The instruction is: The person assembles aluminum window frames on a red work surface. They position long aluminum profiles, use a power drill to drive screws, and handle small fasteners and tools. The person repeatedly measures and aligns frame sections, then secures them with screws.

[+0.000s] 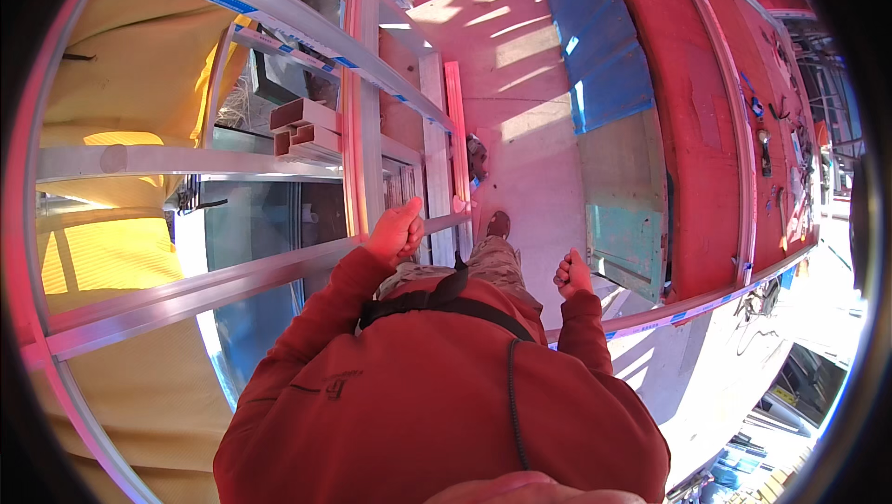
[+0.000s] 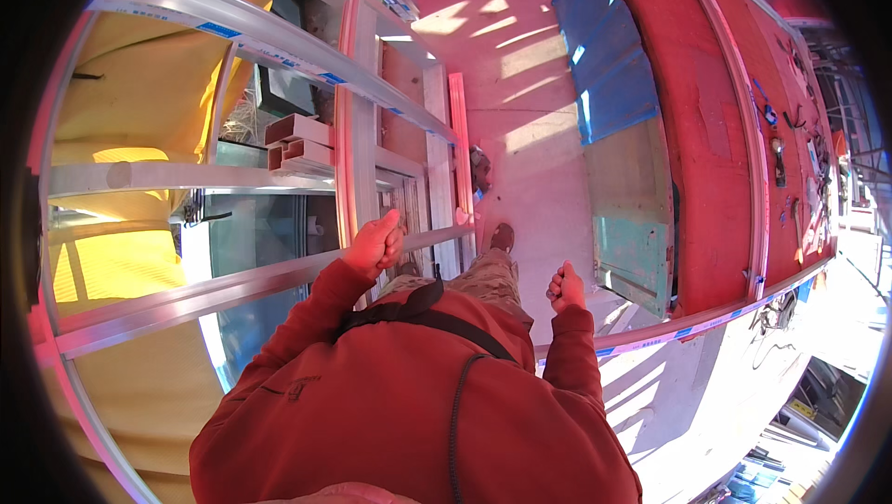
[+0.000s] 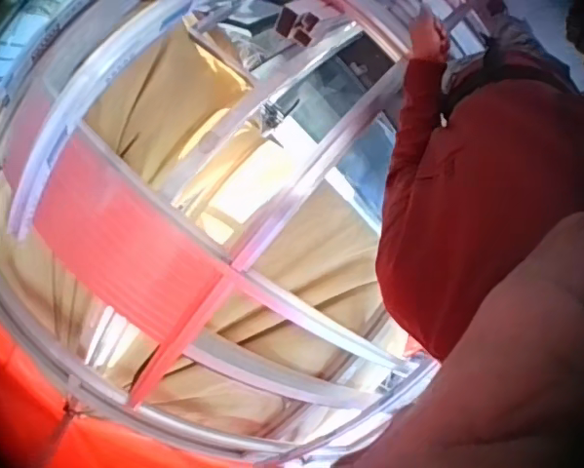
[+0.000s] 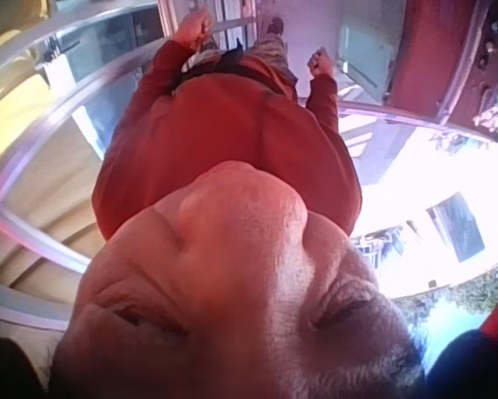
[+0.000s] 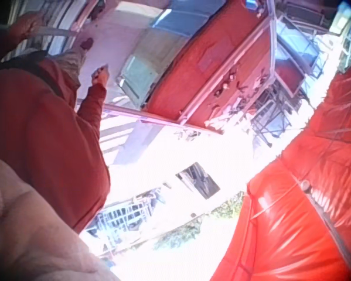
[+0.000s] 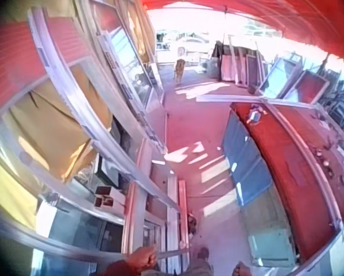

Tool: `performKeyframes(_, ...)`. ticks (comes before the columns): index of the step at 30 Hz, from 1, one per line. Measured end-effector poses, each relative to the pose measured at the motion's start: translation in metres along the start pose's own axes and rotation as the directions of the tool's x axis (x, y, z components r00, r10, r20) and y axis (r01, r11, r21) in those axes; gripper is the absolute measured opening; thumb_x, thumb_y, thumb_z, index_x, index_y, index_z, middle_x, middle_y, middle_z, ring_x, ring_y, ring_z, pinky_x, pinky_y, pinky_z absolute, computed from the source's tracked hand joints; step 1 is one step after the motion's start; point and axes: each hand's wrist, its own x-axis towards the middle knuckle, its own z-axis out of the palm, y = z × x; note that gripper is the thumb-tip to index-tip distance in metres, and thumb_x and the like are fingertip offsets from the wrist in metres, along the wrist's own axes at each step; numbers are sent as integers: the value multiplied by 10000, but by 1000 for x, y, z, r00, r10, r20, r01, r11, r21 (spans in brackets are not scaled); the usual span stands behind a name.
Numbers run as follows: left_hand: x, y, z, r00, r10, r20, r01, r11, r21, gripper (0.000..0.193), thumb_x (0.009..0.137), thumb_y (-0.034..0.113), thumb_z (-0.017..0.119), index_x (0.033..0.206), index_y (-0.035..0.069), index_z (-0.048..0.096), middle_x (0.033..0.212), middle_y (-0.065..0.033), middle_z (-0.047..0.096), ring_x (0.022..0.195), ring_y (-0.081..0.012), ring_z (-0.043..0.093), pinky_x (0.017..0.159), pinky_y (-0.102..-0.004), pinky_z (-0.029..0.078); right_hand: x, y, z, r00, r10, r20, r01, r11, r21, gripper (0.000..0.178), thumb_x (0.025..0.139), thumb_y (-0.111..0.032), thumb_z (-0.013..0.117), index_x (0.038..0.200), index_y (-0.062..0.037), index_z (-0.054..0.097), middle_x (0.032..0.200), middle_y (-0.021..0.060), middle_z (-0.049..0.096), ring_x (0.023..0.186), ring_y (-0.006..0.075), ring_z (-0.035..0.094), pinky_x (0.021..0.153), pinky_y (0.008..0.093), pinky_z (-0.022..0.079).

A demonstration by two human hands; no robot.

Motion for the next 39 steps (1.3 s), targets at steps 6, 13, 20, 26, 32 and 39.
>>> performKeyframes(6,100,105,50,994,106,4,-106,993,58,501,982,459,493,620,128,389,538,2,392,381,-85,305,360,-230,214,65,-44,49,995,62,75,-58,996,-62,308,992,-370,461,789,-141,422,556,-31,326,402,108,282,384,281,233)
performKeyframes(13,243,149,91,967,6,-256,-57,979,-195,464,953,468,543,645,160,385,560,23,363,391,-79,282,354,-233,210,156,-124,25,961,274,-41,-277,946,-170,309,967,-392,482,792,-144,425,553,-28,345,404,116,275,398,306,223)
performKeyframes(20,375,203,174,982,-102,-160,34,926,-377,403,945,434,573,686,168,417,594,29,397,412,-73,320,350,-224,226,164,-209,-13,946,317,-66,-319,947,-29,297,960,-388,494,805,-143,431,560,-22,355,415,117,292,423,314,225)
performKeyframes(26,445,243,182,999,-17,-42,-11,821,-571,356,974,380,539,709,145,500,618,13,469,431,-69,389,346,-208,267,190,-324,29,976,219,8,-218,974,-55,298,972,-376,483,804,-133,443,558,-22,365,408,111,311,403,296,227)
performKeyframes(32,509,261,144,931,-101,-351,-150,771,-619,332,988,357,503,732,147,478,671,8,483,460,-84,396,355,-210,283,212,-490,146,974,-32,223,38,999,-24,320,991,-386,477,809,-124,459,585,-21,390,420,100,330,410,267,254)
performKeyframes(39,610,335,165,933,-255,-254,54,797,-601,394,997,428,459,691,180,444,554,42,385,403,-91,314,337,-234,234,267,-608,264,946,-51,322,53,999,0,306,997,-369,486,833,-112,478,594,-20,402,425,93,337,413,254,267)
